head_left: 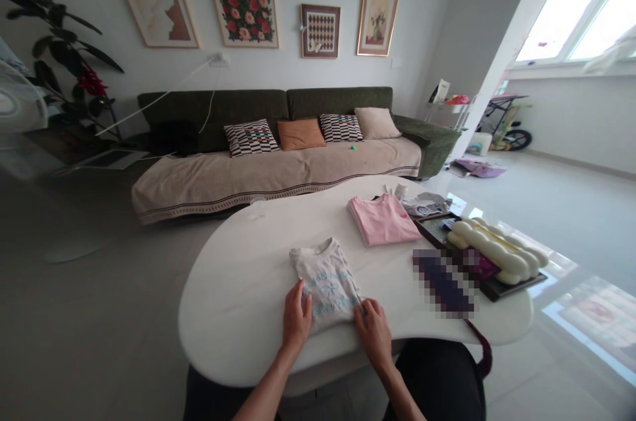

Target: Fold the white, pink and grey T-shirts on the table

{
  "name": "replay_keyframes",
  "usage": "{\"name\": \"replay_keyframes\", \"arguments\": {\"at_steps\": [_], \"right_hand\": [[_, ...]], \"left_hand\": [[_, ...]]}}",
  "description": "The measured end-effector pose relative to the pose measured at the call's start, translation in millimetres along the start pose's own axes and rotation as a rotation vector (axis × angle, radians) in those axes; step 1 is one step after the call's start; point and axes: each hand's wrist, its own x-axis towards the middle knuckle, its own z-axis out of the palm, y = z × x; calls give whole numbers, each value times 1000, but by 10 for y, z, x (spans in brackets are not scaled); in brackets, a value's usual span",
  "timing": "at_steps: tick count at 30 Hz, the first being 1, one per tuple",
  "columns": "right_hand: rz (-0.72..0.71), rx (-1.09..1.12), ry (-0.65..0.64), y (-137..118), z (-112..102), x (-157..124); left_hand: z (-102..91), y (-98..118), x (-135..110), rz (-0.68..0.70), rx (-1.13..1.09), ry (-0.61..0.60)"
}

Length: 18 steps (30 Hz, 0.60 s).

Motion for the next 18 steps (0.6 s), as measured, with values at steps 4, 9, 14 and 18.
{"name": "replay_keyframes", "arguments": {"at_steps": [4,9,14,18], "right_hand": [[5,88,-31,85,-24,-30],[35,222,-94,104,-94,121],[114,184,-94,-60,54,773],[147,167,-111,-145,332,1159]], "left_hand": [[-19,-49,-14,-125,-147,-17],[-65,-198,232,-346,-395,-74],[3,-241,821,-624,-608,23],[88,-211,1086,-687,-671,32]]}}
